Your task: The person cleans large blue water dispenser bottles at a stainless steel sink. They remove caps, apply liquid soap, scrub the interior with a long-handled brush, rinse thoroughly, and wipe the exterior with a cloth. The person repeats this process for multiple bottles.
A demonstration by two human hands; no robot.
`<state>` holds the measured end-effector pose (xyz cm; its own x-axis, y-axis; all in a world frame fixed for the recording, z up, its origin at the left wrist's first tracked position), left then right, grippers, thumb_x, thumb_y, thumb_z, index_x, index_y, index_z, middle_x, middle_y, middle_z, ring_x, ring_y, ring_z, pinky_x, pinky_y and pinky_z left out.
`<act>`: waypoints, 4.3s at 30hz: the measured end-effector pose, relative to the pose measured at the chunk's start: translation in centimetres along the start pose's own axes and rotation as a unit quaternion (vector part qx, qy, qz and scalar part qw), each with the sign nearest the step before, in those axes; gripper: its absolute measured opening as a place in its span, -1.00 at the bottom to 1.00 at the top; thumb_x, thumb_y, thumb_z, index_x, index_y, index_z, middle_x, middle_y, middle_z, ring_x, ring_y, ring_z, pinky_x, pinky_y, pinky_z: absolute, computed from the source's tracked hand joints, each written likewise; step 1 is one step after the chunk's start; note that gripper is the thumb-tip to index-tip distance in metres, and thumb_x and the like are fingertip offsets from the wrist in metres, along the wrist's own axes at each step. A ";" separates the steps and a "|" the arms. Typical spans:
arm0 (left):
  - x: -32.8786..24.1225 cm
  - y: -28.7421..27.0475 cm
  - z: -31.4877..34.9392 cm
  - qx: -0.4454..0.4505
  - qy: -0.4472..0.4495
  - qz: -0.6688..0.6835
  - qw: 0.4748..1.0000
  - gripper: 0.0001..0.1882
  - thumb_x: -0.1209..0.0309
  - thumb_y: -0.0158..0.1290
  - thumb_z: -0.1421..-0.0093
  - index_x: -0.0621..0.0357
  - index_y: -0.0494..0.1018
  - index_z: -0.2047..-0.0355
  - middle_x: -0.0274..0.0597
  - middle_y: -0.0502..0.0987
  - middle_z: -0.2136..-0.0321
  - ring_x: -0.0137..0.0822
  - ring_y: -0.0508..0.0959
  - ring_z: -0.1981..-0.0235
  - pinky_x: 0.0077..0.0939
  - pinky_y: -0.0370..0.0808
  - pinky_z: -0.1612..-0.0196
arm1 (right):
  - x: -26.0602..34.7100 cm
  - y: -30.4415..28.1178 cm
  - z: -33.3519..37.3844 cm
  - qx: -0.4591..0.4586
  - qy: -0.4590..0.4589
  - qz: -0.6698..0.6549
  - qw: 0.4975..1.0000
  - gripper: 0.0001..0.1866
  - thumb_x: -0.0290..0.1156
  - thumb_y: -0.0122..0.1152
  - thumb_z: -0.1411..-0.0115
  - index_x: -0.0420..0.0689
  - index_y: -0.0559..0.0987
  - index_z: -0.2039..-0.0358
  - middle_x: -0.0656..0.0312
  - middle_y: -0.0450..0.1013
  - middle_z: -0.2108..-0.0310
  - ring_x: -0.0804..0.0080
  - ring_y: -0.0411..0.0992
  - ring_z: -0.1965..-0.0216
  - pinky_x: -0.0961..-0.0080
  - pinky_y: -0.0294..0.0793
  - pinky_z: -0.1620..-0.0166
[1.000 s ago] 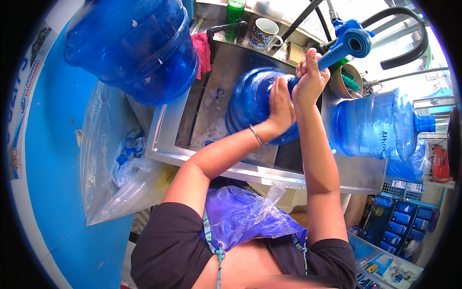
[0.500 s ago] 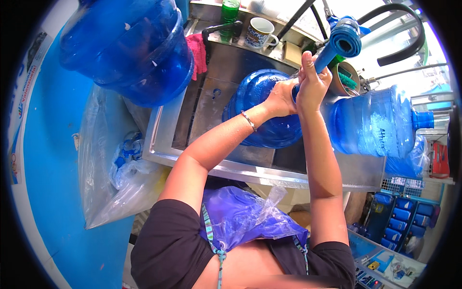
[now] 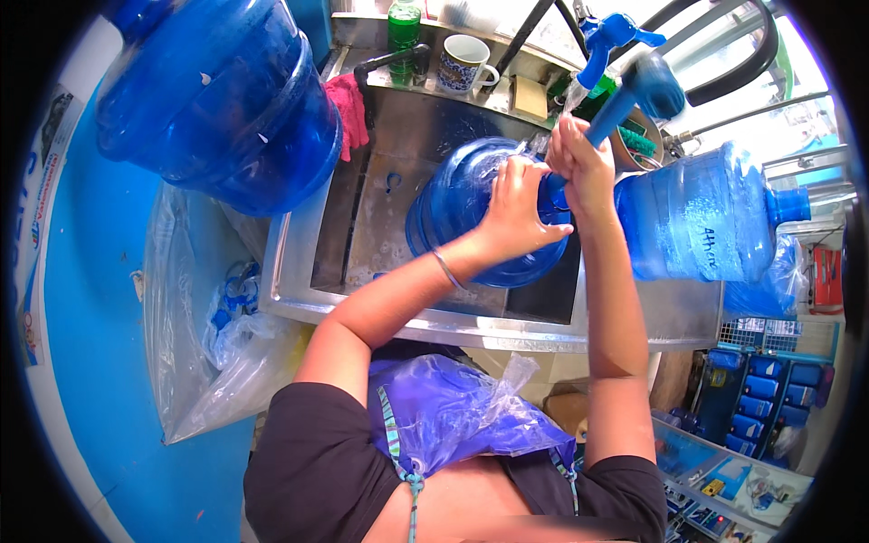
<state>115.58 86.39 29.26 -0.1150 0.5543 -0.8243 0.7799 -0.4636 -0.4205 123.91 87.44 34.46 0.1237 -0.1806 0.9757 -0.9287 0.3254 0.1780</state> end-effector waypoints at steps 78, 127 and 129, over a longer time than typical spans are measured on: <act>1.9 -2.4 -1.8 -0.173 0.148 0.113 0.967 -0.44 0.44 0.39 0.21 0.11 0.38 0.18 -0.07 0.46 0.24 -0.04 0.51 0.19 -0.22 0.49 0.14 | 15.0 0.4 1.3 -0.098 -0.265 -0.024 0.959 -0.55 -0.13 0.12 -0.34 0.03 0.26 0.64 0.43 0.07 0.69 0.65 -0.03 0.65 0.61 -0.01 0.55; 5.8 -1.2 -3.9 -0.080 0.056 0.165 0.981 -0.39 0.30 0.40 0.27 0.21 0.46 0.17 0.03 0.57 0.40 -0.15 0.60 0.28 -0.31 0.52 0.10 | 1.6 3.7 -0.4 0.196 -0.105 -0.103 0.969 -0.44 0.10 0.11 -0.28 -0.01 0.25 0.68 0.41 0.09 0.73 0.57 0.06 0.66 0.57 0.08 0.50; 4.3 -1.1 -4.0 0.064 0.162 0.241 0.955 -0.40 0.28 0.40 0.24 0.24 0.48 0.17 0.00 0.58 0.36 -0.24 0.59 0.27 -0.34 0.50 0.08 | 1.6 4.8 -0.1 0.308 -0.080 -0.131 0.939 -0.42 0.17 0.04 -0.28 -0.02 0.25 0.67 0.43 0.07 0.74 0.61 0.03 0.68 0.59 0.07 0.52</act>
<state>116.76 92.06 27.68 0.4502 0.4309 -0.7821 0.6111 -0.7873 -0.0820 119.70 88.80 36.86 0.3672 -0.3334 0.8683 -0.9059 -0.3398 0.2526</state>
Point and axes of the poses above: each hand's wrist, its own z-axis away from the middle knuckle, its own y-axis out of the palm, x = y × z, the point moved 8 cm from there along -z, towards the middle knuckle
